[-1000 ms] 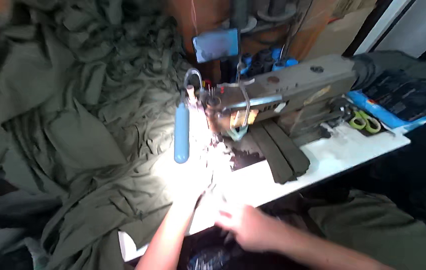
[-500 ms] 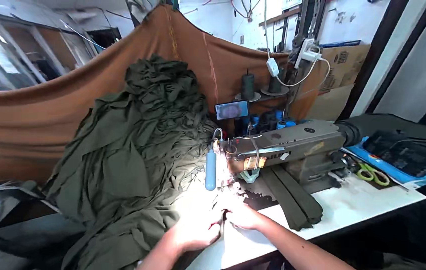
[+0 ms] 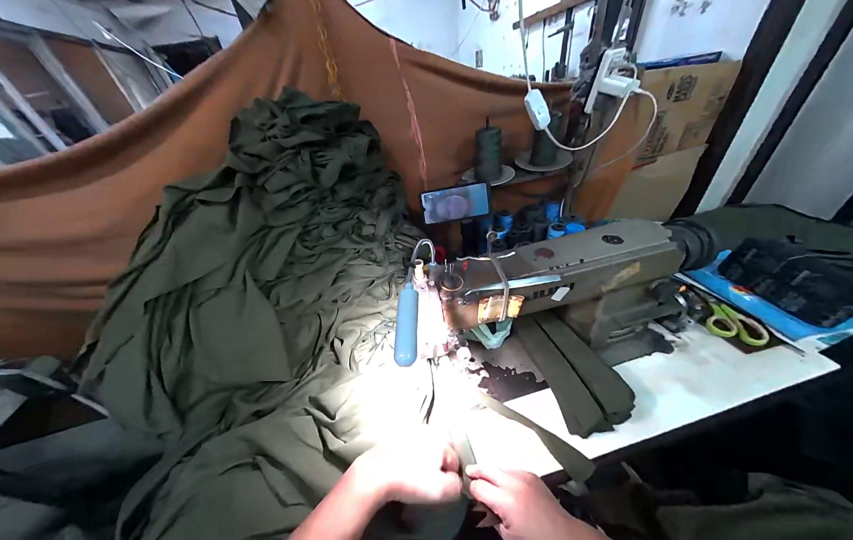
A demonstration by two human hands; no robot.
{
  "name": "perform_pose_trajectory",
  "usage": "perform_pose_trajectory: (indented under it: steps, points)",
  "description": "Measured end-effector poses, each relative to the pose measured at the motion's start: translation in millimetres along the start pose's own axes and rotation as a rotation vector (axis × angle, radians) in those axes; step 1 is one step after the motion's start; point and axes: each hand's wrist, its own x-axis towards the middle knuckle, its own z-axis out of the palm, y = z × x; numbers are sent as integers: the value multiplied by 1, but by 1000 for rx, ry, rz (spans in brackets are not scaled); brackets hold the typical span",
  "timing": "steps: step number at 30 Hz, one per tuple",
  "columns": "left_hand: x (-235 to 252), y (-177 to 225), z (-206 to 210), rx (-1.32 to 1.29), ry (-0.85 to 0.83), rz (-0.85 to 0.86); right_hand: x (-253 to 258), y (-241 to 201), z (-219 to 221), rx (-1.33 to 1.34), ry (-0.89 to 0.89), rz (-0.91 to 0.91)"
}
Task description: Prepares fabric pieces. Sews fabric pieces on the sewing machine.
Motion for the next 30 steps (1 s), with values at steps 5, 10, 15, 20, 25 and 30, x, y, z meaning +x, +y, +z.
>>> perform_pose_trajectory:
  steps: [5, 10, 15, 20, 25, 30]
  points:
    - [19, -50, 9, 258, 424, -425, 5, -2, 3, -122, -73, 4]
    - [37, -42, 23, 266, 668, -249, 10, -8, 4, -154, -66, 3]
    - [48, -52, 47, 177, 622, -371, 5, -9, 6, -172, -44, 6]
    - [56, -35, 51, 196, 476, -356, 11, -13, -33, -65, -255, 159]
    - [55, -37, 60, 277, 527, -309, 8, 24, -93, -269, -175, 544]
    - [53, -32, 47, 287, 459, -303, 8, 36, -96, -303, -439, 785]
